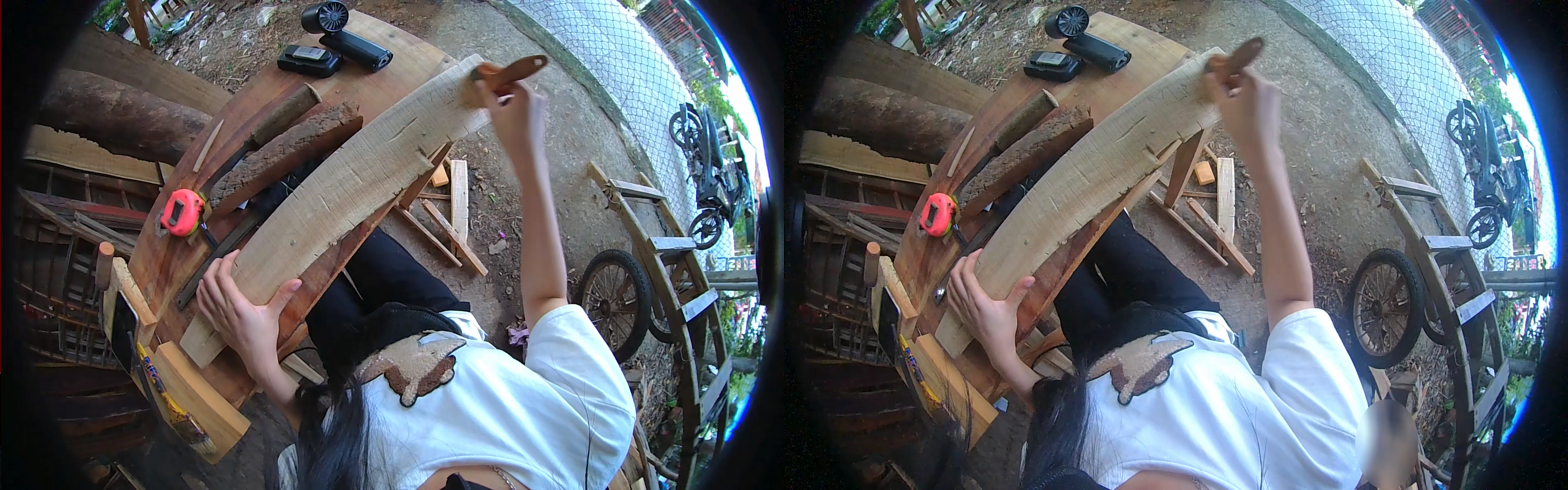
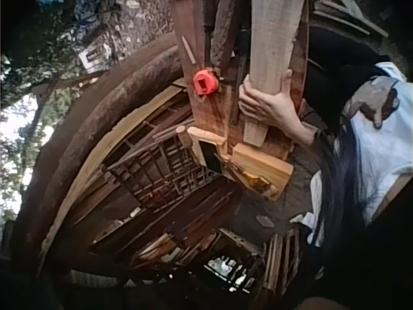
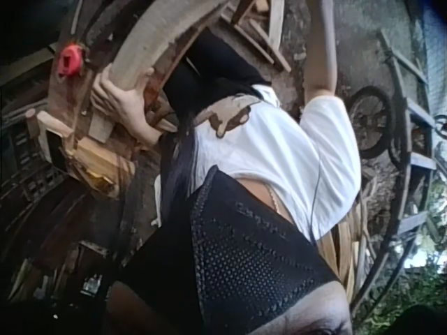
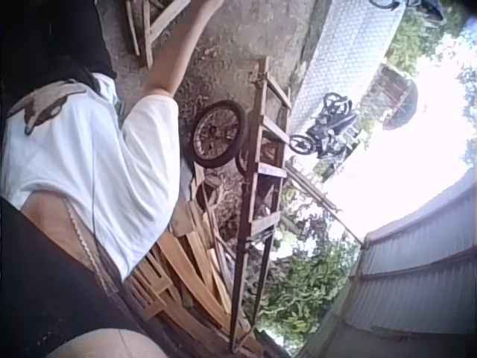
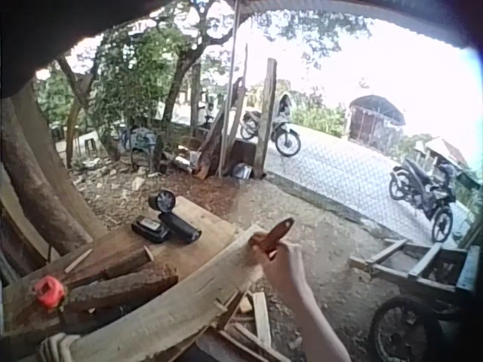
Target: Sanding, shaping with a chisel and mallet, and brushing a piece of wood.
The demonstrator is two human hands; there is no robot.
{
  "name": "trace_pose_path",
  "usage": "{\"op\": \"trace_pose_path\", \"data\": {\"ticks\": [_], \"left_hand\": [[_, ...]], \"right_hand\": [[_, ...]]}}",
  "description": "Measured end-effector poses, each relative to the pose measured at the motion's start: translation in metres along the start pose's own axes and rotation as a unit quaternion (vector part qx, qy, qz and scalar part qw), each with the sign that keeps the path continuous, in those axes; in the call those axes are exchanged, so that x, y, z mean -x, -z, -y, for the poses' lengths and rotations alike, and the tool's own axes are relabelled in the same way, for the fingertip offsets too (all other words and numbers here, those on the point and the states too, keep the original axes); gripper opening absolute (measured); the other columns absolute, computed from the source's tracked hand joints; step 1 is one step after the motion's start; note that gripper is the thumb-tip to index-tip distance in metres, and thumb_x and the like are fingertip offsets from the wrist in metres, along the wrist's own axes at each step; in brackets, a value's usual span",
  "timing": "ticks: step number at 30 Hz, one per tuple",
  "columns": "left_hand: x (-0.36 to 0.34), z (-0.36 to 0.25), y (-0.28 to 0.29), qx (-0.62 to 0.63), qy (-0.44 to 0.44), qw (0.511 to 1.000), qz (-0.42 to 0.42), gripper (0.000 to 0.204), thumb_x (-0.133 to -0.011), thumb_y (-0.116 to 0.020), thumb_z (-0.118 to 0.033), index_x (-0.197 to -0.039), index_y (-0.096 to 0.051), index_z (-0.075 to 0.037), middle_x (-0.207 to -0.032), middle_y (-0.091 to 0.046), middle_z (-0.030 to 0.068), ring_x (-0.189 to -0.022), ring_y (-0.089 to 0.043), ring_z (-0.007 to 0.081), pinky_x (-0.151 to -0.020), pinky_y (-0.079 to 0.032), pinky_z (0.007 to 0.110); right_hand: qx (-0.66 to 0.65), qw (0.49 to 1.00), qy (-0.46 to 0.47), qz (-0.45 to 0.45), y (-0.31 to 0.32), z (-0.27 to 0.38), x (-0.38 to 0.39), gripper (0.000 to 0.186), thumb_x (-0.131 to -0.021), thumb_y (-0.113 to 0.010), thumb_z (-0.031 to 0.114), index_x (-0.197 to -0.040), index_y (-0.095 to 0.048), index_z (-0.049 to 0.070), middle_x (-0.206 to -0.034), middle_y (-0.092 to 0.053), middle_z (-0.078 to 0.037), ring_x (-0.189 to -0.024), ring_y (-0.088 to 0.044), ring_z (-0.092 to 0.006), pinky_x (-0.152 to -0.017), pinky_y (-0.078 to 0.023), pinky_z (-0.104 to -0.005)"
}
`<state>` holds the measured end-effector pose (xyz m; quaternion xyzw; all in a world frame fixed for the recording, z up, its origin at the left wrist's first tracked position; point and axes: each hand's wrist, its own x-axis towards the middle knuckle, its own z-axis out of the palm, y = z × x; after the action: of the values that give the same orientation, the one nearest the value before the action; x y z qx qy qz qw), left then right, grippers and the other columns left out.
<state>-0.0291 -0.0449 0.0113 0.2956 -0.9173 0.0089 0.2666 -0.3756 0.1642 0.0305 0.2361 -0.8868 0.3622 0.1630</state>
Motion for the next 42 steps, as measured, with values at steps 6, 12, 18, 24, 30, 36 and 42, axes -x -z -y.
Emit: {"op": "trace_pose_path", "data": {"ticks": [6,12,18,24,30,36,42], "left_hand": [[0.002,0.006,-0.005,-0.006,-0.004,1.0,0.01,0.088,-0.056,-0.062,-0.075,-0.113,-0.053,-0.009,-0.106,-0.051,0.0086,-0.103,-0.048,0.0309,-0.093,-0.035,0.048],[0.001,0.006,-0.003,0.001,0.0,1.0,0.02,0.089,-0.058,-0.059,-0.077,-0.115,-0.053,-0.01,-0.108,-0.052,0.0082,-0.107,-0.048,0.0308,-0.094,-0.033,0.048],[0.002,0.006,-0.004,0.001,0.002,1.0,0.016,0.088,-0.058,-0.059,-0.077,-0.115,-0.053,-0.01,-0.108,-0.052,0.0083,-0.106,-0.048,0.031,-0.093,-0.034,0.048],[0.002,0.006,-0.006,0.0,0.003,1.0,0.017,0.086,-0.056,-0.064,-0.073,-0.114,-0.052,-0.01,-0.106,-0.052,0.0088,-0.103,-0.049,0.0313,-0.093,-0.035,0.048],[0.0,0.005,-0.005,0.007,0.004,1.0,0.016,0.086,-0.055,-0.066,-0.072,-0.113,-0.053,-0.01,-0.106,-0.052,0.0084,-0.103,-0.049,0.0307,-0.092,-0.035,0.047],[0.001,0.006,-0.005,0.012,0.008,1.0,0.019,0.084,-0.056,-0.066,-0.072,-0.112,-0.053,-0.01,-0.105,-0.051,0.0078,-0.101,-0.05,0.03,-0.09,-0.037,0.046],[0.001,0.006,-0.006,0.026,0.009,1.0,0.009,0.085,-0.056,-0.066,-0.073,-0.112,-0.053,-0.01,-0.104,-0.051,0.0072,-0.099,-0.051,0.0297,-0.087,-0.039,0.045]], "right_hand": [[-0.219,0.936,0.111,0.254,-0.024,0.115,0.066,0.02,-0.08,-0.068,0.017,-0.096,-0.07,0.006,-0.082,-0.069,-0.015,-0.069,-0.067,-0.0255,-0.069,-0.053,-0.0361],[-0.033,0.981,0.006,0.193,-0.022,0.049,0.014,0.029,-0.081,-0.071,0.027,-0.101,-0.069,0.006,-0.083,-0.069,-0.008,-0.057,-0.058,-0.0093,-0.052,-0.048,-0.0264],[0.106,0.993,0.051,0.031,-0.011,-0.008,-0.046,0.029,-0.089,-0.058,0.03,-0.103,-0.068,0.008,-0.065,-0.067,-0.007,-0.045,-0.058,-0.009,-0.042,-0.048,-0.0275],[-0.068,0.974,0.163,0.144,-0.043,0.099,0.035,0.023,-0.083,-0.064,0.021,-0.1,-0.068,0.006,-0.076,-0.07,-0.011,-0.06,-0.066,-0.0184,-0.053,-0.052,-0.0333],[-0.047,0.984,0.097,0.145,-0.026,0.067,0.015,0.026,-0.081,-0.065,0.027,-0.098,-0.07,0.007,-0.076,-0.069,-0.012,-0.063,-0.067,-0.0218,-0.062,-0.053,-0.0332],[0.016,0.994,0.109,0.01,-0.022,0.015,-0.031,0.034,-0.081,-0.066,0.037,-0.099,-0.07,0.009,-0.07,-0.069,-0.008,-0.057,-0.066,-0.0158,-0.063,-0.053,-0.0304],[0.044,0.99,-0.003,0.134,-0.011,-0.007,-0.056,0.038,-0.08,-0.067,0.043,-0.102,-0.069,0.013,-0.082,-0.07,-0.01,-0.061,-0.066,-0.0163,-0.066,-0.054,-0.032]]}}
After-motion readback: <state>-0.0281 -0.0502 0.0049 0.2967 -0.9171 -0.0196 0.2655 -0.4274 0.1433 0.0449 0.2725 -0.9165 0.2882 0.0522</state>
